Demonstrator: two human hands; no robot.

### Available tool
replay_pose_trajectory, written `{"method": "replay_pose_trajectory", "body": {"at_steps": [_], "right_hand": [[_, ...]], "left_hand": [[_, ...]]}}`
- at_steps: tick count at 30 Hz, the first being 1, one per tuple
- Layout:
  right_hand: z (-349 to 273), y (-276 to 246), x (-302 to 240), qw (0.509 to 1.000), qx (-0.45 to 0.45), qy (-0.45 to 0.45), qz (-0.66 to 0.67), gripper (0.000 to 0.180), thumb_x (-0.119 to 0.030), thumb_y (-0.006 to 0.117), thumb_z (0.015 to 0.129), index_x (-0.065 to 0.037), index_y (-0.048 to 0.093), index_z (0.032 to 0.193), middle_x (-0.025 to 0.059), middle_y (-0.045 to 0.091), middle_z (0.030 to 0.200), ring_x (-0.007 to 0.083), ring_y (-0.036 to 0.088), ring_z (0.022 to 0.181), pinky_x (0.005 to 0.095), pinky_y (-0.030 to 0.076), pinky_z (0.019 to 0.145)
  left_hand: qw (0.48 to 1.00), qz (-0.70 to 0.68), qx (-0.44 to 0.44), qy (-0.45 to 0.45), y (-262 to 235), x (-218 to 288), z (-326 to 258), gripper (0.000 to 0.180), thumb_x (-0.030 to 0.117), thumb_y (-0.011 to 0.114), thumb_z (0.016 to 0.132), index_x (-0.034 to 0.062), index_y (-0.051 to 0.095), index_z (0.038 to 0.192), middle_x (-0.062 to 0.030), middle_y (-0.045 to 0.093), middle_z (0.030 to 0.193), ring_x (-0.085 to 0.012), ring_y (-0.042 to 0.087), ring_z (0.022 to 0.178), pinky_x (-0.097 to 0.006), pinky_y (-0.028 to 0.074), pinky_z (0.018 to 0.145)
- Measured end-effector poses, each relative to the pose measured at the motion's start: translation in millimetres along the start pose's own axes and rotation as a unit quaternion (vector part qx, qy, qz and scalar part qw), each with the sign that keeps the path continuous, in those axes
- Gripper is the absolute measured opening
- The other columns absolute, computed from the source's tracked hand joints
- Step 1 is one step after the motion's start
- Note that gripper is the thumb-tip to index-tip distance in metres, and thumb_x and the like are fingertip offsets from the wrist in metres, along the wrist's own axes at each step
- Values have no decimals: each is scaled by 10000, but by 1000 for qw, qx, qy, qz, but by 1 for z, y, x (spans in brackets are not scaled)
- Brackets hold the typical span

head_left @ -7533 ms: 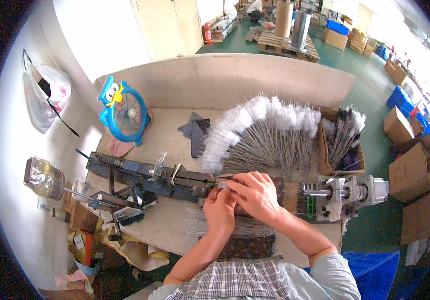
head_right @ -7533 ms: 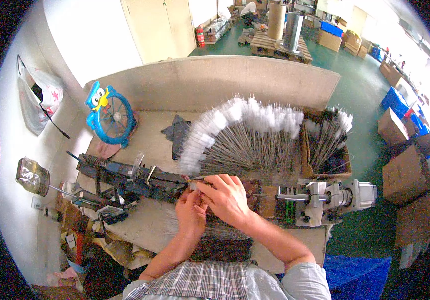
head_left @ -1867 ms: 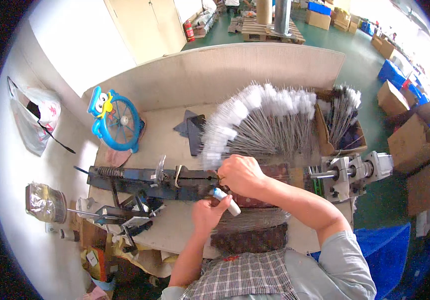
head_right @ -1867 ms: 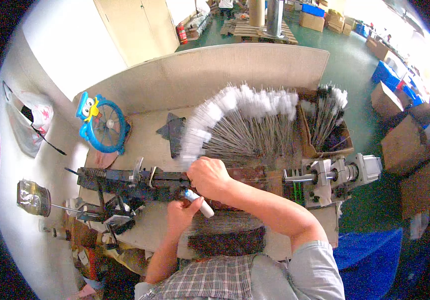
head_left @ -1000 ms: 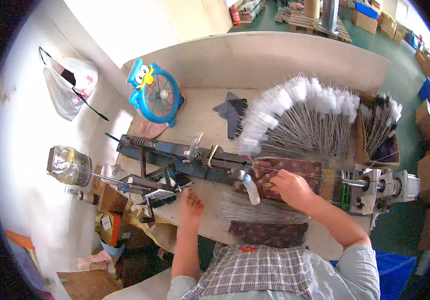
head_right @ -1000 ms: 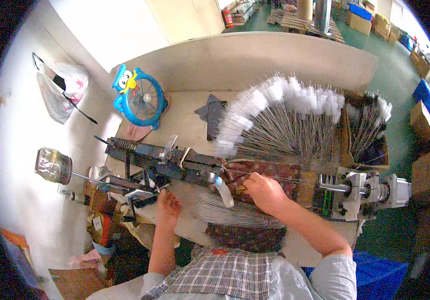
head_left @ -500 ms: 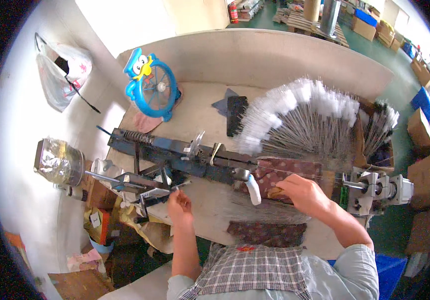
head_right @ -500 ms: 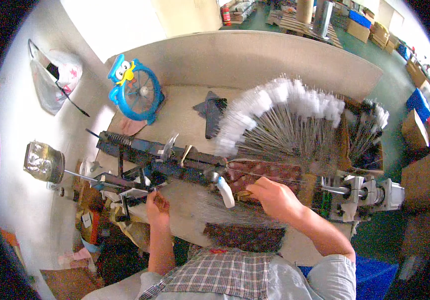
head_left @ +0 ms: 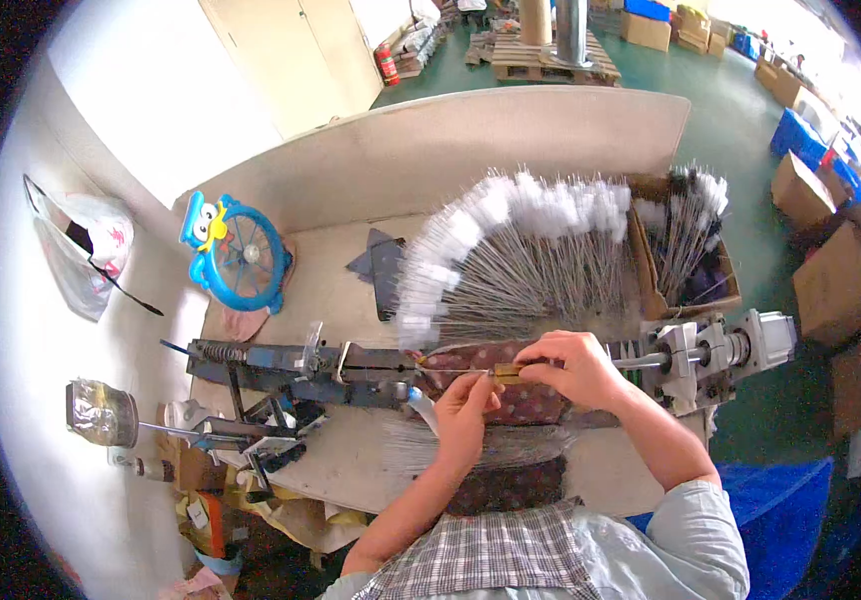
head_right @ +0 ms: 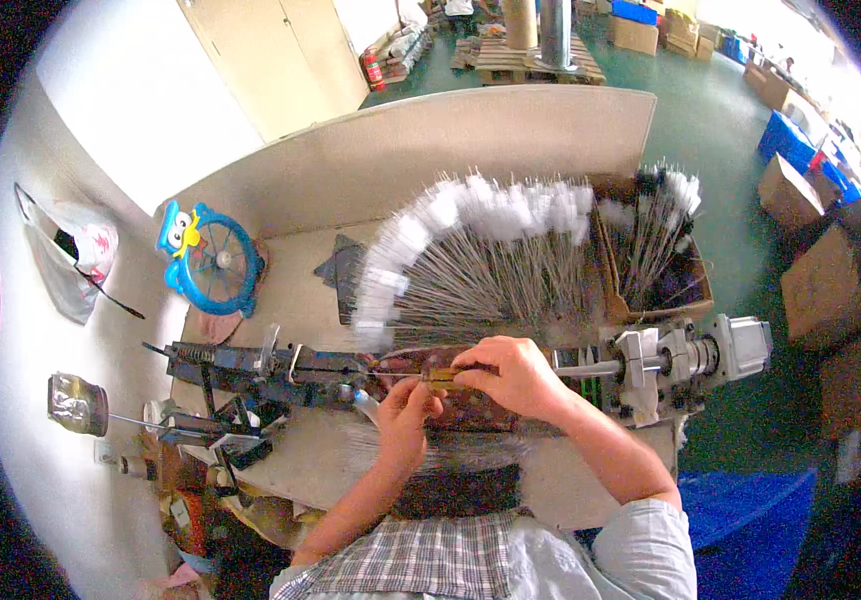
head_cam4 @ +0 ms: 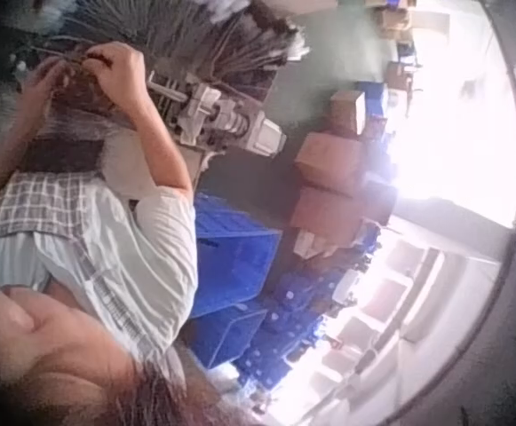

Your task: Assembling small brush heads onto metal rods using a specialized industrial machine.

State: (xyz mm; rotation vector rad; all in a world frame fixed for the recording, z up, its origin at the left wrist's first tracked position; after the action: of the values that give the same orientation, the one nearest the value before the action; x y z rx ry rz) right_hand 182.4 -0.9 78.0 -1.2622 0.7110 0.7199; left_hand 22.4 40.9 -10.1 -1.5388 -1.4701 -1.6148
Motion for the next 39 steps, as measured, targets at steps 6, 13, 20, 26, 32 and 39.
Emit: {"method": "replay_pose_trajectory", "body": {"at_steps": [6, 13, 20, 26, 32, 39], "right_hand": [[-8, 3, -5, 990, 2, -130, -61, 138, -196, 682, 719, -100, 671, 818, 61, 579, 707, 245, 576, 738, 380, 469, 667], [21, 19, -46, 942, 121, -228, -216, 159, -174, 688, 691, -89, 651, 820, 11, 590, 740, 195, 567, 744, 322, 441, 673], [47, 59, -35, 975, 41, -135, -169, 115, -186, 603, 752, -78, 636, 771, 70, 606, 762, 260, 575, 795, 380, 461, 716], [47, 57, -29, 994, -11, -65, -92, 189, -214, 613, 780, -57, 673, 866, 107, 645, 818, 291, 607, 801, 375, 483, 714], [44, 60, -26, 995, 34, -56, -70, 215, -261, 620, 764, -70, 670, 847, 102, 643, 811, 301, 599, 806, 391, 481, 710], [36, 80, -52, 966, 133, -137, -176, 304, -254, 711, 669, -73, 660, 907, 43, 636, 852, 233, 577, 856, 368, 457, 746]], "left_hand": [[998, -17, 53, 8, 1, -1, 3, 113, 123, 559, 883, 22, 606, 904, -62, 622, 802, -98, 533, 614, -225, 432, 559], [984, -107, 141, -11, -23, 22, -10, 154, 198, 577, 884, 46, 594, 895, -32, 578, 728, -86, 497, 568, -212, 396, 516], [983, -137, 112, -42, -26, 21, -7, 174, 221, 564, 896, 53, 563, 850, -32, 571, 711, -91, 498, 563, -219, 397, 508], [993, -95, 67, -18, -29, 22, -6, 229, 258, 528, 921, 51, 577, 837, -51, 602, 707, -108, 527, 558, -220, 410, 500], [982, -168, 51, -73, -23, 26, -2, 409, 401, 377, 960, 30, 548, 980, -70, 619, 842, -173, 595, 791, -299, 455, 743], [958, -263, 108, -39, -30, 13, -1, 330, 354, 409, 950, 59, 515, 1054, -55, 585, 1008, -154, 556, 949, -300, 421, 855]]}}
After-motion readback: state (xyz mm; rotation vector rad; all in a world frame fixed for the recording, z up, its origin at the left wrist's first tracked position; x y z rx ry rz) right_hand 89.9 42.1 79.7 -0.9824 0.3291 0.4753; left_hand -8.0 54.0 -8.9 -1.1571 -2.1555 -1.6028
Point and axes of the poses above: each hand's wrist, its own z-axis towards the middle knuckle, its own y-axis out of the palm, x = y × z, the point moved 5 cm from there along z, towards the middle knuckle
